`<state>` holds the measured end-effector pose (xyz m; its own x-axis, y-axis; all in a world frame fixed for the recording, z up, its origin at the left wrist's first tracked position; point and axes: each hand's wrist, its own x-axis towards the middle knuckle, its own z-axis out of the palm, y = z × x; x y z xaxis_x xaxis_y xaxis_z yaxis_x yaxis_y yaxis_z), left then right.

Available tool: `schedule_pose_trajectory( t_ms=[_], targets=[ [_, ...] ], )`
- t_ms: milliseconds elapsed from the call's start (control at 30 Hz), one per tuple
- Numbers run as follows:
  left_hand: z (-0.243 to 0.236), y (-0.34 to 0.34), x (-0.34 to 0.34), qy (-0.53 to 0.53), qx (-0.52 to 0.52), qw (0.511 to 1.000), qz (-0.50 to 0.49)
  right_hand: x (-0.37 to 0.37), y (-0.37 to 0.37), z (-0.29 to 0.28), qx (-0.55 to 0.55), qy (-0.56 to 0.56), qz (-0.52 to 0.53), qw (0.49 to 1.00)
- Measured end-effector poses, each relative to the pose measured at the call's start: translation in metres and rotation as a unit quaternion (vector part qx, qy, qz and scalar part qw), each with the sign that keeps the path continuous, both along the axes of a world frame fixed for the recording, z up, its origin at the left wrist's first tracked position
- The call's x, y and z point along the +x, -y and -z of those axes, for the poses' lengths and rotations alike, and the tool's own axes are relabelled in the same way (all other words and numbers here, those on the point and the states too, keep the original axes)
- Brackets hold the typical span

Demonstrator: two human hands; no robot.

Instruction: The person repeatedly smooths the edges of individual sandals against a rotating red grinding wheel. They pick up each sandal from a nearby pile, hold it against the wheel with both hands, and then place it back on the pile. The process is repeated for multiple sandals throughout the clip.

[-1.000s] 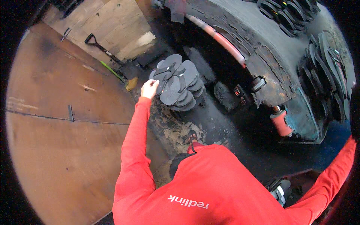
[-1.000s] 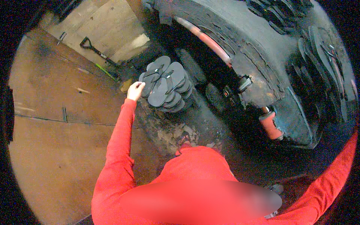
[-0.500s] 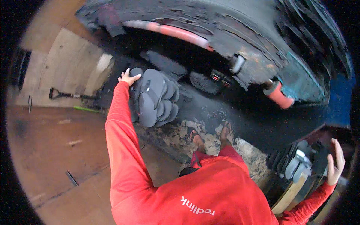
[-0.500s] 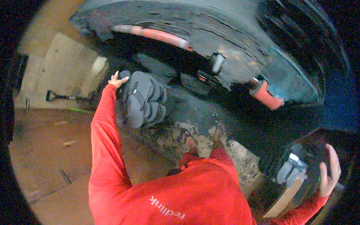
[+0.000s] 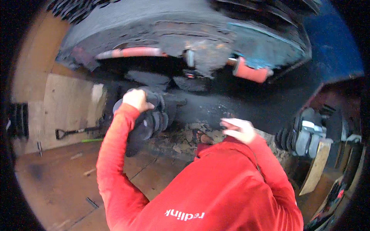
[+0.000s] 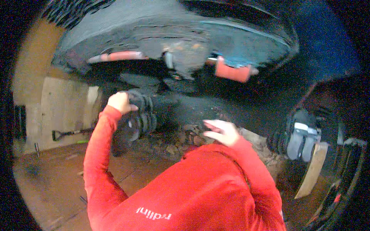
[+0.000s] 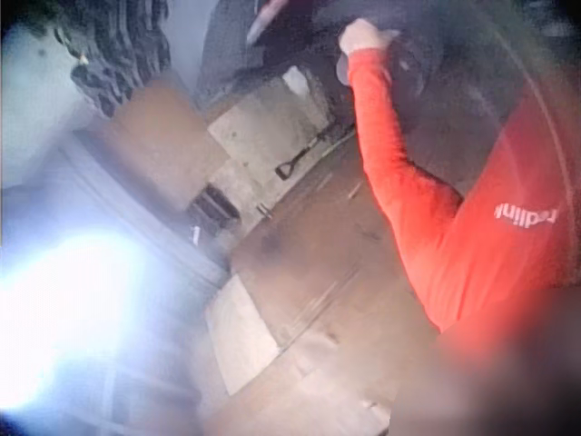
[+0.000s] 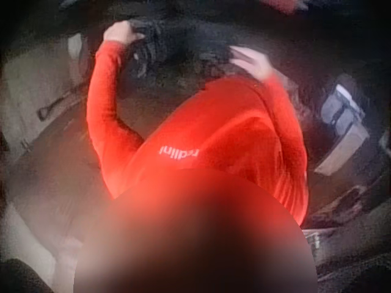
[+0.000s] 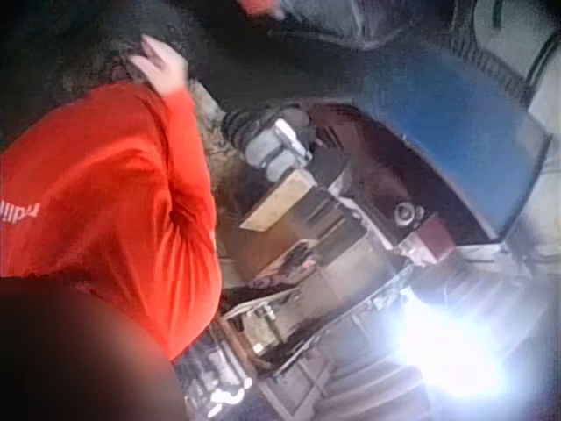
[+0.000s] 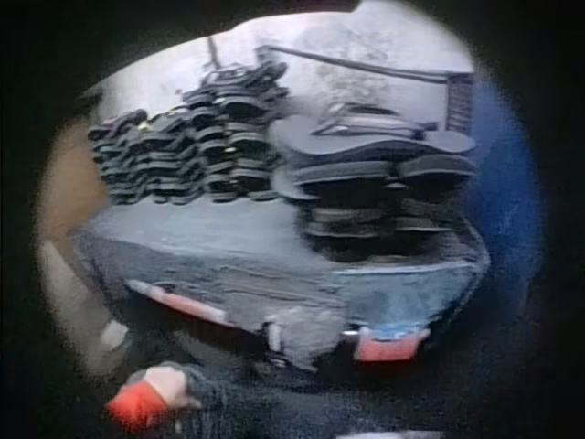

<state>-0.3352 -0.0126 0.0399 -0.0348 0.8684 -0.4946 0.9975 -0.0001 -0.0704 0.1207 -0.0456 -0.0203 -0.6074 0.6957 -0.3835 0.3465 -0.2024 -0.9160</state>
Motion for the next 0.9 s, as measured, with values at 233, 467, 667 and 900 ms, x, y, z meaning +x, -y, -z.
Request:
schedule_pose_trajectory(
  t_ms=[233, 467, 667, 900],
  targets=[
    [0.052, 0.005, 0.213, 0.496, 0.047, 0.827, -0.262, -0.063, -0.008, 0.050, 0.331, 0.109, 0.046, 0.936],
    [0.064, -0.005, 0.306, 0.562, 0.244, 0.752, -0.241, -0.026, -0.021, 0.050, 0.445, 0.194, 0.126, 0.865],
    [0.024, -0.036, 0.317, 0.509, 0.262, 0.799, -0.185, -0.033, -0.041, 0.044, 0.445, 0.163, 0.190, 0.860],
    [0.024, -0.057, 0.316, 0.456, 0.168, 0.842, -0.234, -0.020, -0.045, 0.027, 0.357, 0.173, 0.121, 0.910]
  ],
)
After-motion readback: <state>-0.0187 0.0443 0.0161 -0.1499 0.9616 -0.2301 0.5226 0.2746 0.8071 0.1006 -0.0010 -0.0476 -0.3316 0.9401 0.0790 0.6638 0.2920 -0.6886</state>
